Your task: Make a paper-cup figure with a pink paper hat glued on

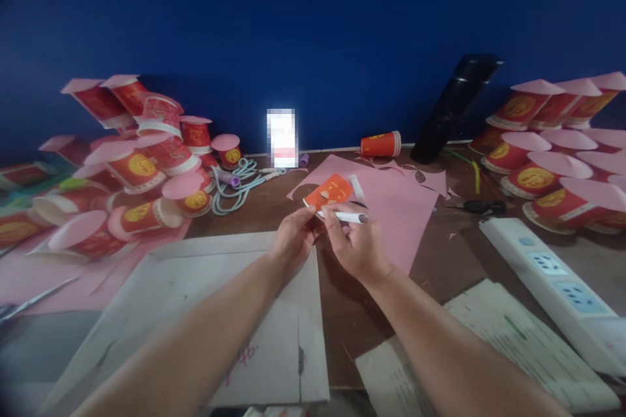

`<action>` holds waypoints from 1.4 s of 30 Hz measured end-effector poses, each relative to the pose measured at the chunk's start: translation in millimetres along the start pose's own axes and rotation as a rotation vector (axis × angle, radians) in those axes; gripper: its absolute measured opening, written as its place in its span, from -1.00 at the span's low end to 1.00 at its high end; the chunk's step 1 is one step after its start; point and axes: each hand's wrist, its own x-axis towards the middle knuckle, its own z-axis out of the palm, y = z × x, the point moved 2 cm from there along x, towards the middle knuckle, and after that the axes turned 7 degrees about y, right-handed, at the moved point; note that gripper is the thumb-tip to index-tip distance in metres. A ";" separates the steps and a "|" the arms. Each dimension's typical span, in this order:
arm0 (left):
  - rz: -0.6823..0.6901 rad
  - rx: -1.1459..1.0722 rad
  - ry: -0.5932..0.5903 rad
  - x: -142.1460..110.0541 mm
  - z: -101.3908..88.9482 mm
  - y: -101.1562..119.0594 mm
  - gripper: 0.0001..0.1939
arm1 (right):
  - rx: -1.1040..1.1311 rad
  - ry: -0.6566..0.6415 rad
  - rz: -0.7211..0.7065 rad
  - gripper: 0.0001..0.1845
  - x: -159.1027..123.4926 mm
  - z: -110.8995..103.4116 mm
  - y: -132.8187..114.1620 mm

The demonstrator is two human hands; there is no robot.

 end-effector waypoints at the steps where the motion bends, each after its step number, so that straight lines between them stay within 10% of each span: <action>1: 0.002 -0.001 -0.003 -0.3 0.1 0.1 -0.82 | -0.002 0.002 -0.004 -0.76 -0.2 -0.2 -0.8; 29: -0.033 -0.142 -0.088 -6.8 3.7 -0.5 -0.88 | -0.196 -0.003 -0.323 -0.76 3.0 5.7 -3.3; 42: -0.164 -0.217 0.110 4.3 20.6 6.5 -0.86 | -0.177 0.034 -0.356 -0.68 9.3 -2.6 3.3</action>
